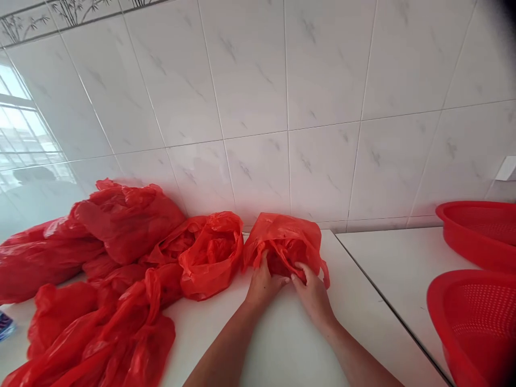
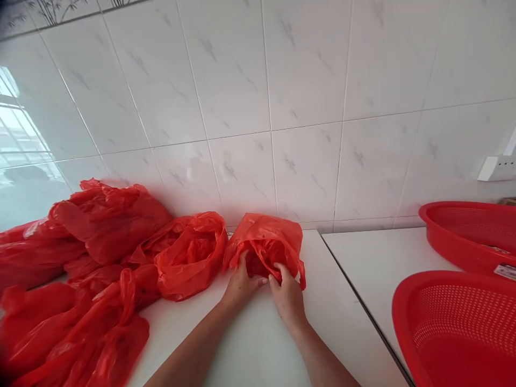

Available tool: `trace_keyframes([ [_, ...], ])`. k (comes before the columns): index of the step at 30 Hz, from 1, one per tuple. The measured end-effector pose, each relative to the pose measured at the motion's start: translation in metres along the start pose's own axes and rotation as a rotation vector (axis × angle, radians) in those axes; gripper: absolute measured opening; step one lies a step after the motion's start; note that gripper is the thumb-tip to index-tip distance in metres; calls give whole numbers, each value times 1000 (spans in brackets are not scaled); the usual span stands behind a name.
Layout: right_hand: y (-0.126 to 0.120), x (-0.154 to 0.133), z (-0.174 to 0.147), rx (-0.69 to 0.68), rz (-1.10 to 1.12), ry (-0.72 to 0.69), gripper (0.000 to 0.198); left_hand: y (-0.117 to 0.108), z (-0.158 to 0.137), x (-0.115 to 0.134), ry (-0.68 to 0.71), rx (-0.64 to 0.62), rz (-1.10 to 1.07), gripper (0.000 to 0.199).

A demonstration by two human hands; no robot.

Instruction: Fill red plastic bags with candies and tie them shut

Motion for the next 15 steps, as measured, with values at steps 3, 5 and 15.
trace_keyframes([
  [3, -7, 14, 13, -57, 116, 91, 41, 6, 9, -9, -20, -6, 8, 68],
  [5, -12, 19, 19, -82, 190, 132, 46, 6, 14, -15, -32, 13, 29, 61],
  [15, -18, 2, 20, -180, 968, 295, 40, 0, 22, -9, -67, 70, 39, 46],
])
Point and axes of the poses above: each hand's wrist, its own z-axis towards the middle knuckle, its own y-axis out of the palm, x = y × z, the point moved 9 cm from there along z, towards the middle knuckle, and after that the axes turned 8 degrees about -y, right-handed, at the moved point
